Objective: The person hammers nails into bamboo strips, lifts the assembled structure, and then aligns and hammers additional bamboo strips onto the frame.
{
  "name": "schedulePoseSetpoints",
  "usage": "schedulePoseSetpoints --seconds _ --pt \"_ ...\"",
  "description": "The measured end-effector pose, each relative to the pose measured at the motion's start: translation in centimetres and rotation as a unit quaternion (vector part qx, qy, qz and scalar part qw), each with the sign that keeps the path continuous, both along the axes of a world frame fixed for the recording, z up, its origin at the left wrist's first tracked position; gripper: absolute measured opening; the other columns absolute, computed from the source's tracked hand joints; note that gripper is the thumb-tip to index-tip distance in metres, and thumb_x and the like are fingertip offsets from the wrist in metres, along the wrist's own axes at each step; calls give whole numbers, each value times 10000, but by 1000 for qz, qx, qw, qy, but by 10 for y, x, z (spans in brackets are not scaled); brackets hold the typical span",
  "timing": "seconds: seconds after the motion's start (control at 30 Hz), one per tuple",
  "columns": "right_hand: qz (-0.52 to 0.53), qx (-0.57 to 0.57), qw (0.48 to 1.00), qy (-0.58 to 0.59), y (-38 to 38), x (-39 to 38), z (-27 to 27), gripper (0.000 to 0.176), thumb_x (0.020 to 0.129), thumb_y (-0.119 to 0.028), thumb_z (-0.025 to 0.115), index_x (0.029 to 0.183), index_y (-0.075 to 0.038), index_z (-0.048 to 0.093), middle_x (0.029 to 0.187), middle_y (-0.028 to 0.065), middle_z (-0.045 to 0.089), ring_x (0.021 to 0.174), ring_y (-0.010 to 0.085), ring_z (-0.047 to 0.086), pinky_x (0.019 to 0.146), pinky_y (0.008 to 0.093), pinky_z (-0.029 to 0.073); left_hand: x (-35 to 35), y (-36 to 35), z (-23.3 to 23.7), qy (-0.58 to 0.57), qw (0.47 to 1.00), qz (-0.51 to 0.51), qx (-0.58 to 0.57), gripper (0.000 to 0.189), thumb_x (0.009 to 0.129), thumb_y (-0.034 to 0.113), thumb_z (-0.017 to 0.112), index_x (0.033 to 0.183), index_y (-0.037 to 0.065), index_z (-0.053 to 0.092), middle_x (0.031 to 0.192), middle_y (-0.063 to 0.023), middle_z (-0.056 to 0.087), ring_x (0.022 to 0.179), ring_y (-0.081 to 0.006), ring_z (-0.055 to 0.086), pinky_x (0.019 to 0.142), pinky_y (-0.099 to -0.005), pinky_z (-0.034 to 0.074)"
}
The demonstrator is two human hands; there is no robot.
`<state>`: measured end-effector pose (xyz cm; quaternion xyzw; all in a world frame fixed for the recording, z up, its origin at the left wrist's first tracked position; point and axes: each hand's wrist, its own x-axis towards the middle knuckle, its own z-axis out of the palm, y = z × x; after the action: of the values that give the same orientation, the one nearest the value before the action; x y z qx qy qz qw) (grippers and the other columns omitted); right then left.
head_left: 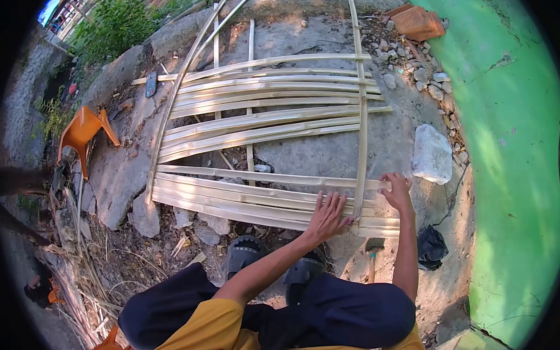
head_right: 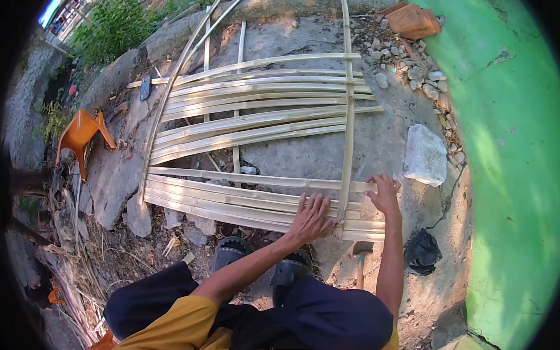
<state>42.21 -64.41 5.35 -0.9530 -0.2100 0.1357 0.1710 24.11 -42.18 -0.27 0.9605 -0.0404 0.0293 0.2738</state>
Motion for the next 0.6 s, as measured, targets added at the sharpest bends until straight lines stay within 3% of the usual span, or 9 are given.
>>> schedulePoseSetpoints --seconds 0.17,0.23,0.27,0.5,0.6 --pt "19 39 999 4 -4 4 5 381 742 -114 839 1096 -115 696 1052 77 642 1057 278 638 943 441 439 7 11 2 -43 999 -2 -20 654 1016 513 521 1395 -19 480 1297 -229 519 1292 -376 466 1163 -563 263" --pt "15 29 999 23 -4 11 -13 372 757 -115 835 1100 -117 693 1063 78 634 1077 277 630 959 448 424 12 10 13 15 999 -14 -46 615 1008 475 540 1368 -21 484 1179 -213 517 1183 -346 487 1082 -519 303" --pt "7 16 999 41 -7 14 -21 362 771 -116 830 1105 -119 691 1075 80 626 1097 276 621 976 454 410 13 9 18 -26 999 2 -47 550 993 446 561 1296 -10 514 1117 -192 518 1122 -339 491 1027 -500 321" --pt "43 86 993 73 -2 63 2 300 789 -101 815 1073 -83 718 1061 94 641 1038 294 663 896 406 488 13 7 17 -38 998 8 -50 505 979 428 580 1243 0 531 1102 -186 522 1113 -348 494 1016 -504 324" --pt "55 74 987 131 1 66 10 252 796 -93 801 1037 -57 738 1004 86 662 998 258 670 865 375 515 14 11 20 -39 998 4 -44 498 971 405 593 1254 1 527 1104 -190 524 1111 -343 497 1013 -502 327"
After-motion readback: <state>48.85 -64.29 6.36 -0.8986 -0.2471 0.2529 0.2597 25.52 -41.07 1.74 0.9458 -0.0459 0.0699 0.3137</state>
